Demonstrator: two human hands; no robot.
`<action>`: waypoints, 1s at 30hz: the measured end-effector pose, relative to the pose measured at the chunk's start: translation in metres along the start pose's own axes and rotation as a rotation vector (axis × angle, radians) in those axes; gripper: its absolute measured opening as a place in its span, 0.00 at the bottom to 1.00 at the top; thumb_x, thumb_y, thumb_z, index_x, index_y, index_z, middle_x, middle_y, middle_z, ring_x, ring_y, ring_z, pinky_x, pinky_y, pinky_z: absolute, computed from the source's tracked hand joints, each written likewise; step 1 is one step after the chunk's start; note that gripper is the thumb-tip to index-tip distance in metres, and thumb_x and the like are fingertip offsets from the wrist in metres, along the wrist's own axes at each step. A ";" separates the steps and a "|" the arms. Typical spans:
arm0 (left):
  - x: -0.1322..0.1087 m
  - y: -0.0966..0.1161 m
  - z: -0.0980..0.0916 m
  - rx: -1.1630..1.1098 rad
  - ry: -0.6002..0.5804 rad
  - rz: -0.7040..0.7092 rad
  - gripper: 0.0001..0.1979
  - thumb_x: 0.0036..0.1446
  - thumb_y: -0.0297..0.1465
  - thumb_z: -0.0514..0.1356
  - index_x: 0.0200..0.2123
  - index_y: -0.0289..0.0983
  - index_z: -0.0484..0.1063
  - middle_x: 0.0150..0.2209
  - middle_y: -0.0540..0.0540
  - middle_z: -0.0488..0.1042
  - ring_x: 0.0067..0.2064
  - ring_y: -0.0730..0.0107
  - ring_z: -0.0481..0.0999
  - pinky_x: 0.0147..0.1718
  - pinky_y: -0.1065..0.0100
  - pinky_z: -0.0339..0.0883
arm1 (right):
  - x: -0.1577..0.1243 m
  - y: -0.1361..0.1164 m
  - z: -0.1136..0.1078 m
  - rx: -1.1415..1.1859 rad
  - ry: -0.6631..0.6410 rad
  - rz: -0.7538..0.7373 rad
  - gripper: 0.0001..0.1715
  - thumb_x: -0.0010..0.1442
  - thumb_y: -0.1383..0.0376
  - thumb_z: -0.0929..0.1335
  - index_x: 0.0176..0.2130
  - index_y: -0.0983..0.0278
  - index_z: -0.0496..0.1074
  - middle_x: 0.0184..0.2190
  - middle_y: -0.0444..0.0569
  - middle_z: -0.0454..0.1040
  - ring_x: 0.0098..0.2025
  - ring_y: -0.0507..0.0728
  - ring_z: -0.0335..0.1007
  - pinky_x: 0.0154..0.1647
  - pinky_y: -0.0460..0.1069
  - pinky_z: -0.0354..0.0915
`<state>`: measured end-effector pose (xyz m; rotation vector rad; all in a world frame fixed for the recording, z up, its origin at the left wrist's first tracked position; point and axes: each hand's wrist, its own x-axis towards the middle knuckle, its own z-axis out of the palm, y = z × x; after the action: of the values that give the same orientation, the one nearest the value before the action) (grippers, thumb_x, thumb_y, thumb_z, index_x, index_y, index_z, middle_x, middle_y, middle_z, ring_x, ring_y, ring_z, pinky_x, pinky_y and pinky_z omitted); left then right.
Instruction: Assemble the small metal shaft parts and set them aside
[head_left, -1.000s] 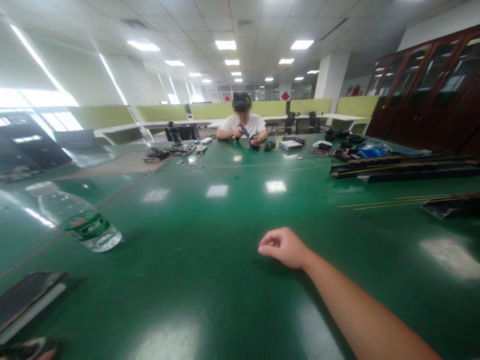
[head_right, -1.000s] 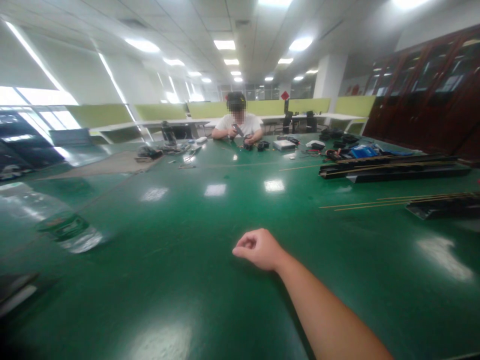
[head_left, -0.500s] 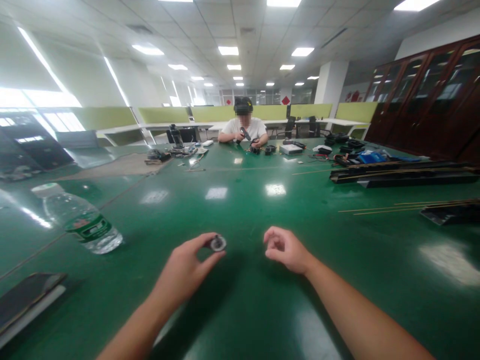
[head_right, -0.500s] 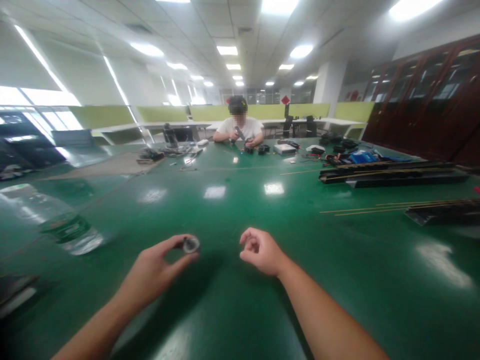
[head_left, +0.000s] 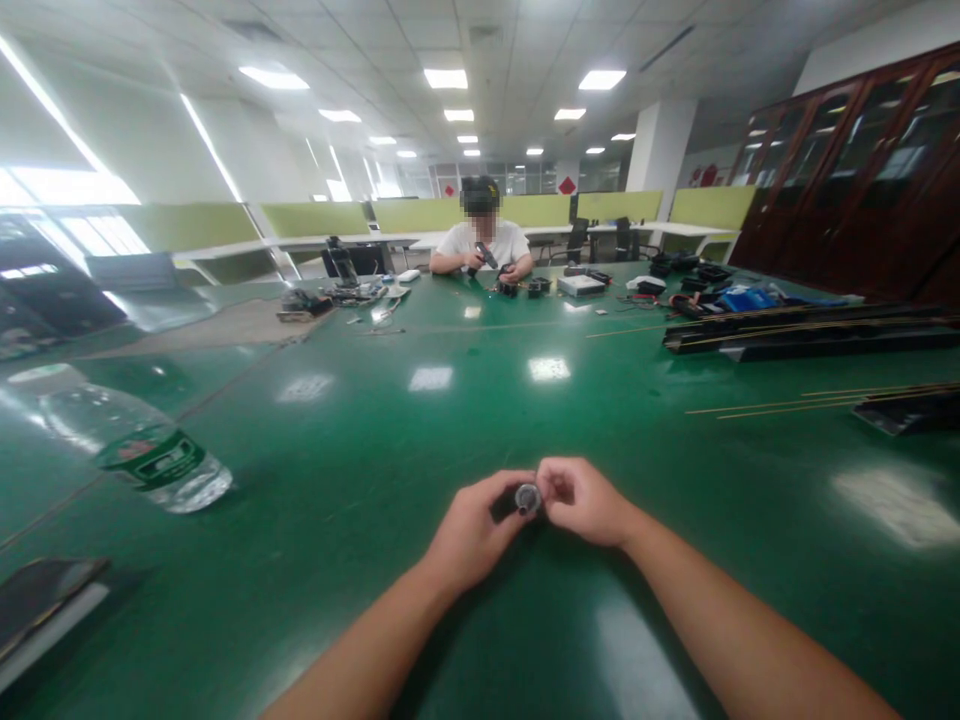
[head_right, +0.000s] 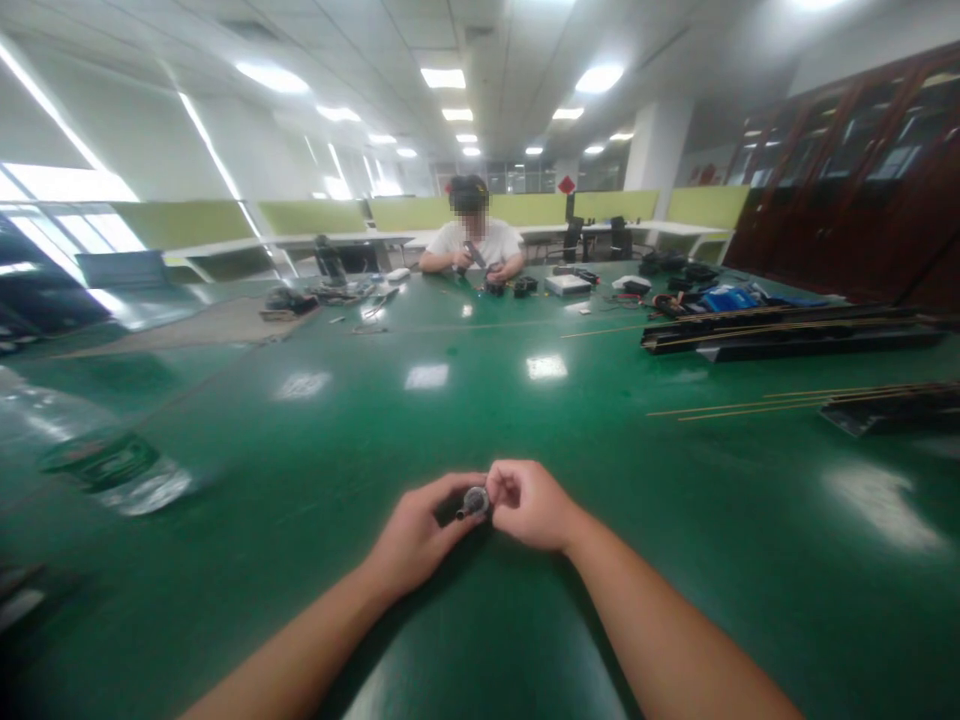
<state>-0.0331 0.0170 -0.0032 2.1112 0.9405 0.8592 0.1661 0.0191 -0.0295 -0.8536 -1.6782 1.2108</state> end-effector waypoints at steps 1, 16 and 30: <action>0.000 0.000 0.000 -0.003 -0.003 0.000 0.14 0.59 0.29 0.63 0.49 0.45 0.75 0.47 0.51 0.79 0.48 0.68 0.77 0.50 0.68 0.67 | 0.000 -0.001 0.000 0.002 0.000 0.001 0.08 0.46 0.76 0.65 0.27 0.64 0.65 0.22 0.39 0.64 0.24 0.49 0.58 0.26 0.44 0.53; -0.002 -0.001 0.002 -0.008 -0.011 -0.016 0.13 0.60 0.30 0.63 0.48 0.43 0.71 0.45 0.51 0.76 0.46 0.69 0.75 0.48 0.69 0.66 | -0.001 -0.007 -0.001 -0.020 0.018 0.015 0.06 0.48 0.74 0.66 0.28 0.64 0.66 0.22 0.39 0.64 0.25 0.49 0.58 0.27 0.45 0.54; 0.000 -0.001 0.004 -0.151 0.033 -0.055 0.10 0.59 0.33 0.64 0.41 0.38 0.68 0.39 0.49 0.75 0.42 0.69 0.75 0.45 0.68 0.67 | -0.001 -0.005 -0.002 -0.012 0.010 0.006 0.07 0.47 0.74 0.65 0.30 0.64 0.67 0.23 0.40 0.66 0.25 0.49 0.59 0.28 0.45 0.57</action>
<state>-0.0304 0.0163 -0.0061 1.9396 0.9173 0.9104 0.1682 0.0173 -0.0249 -0.8711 -1.6773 1.1993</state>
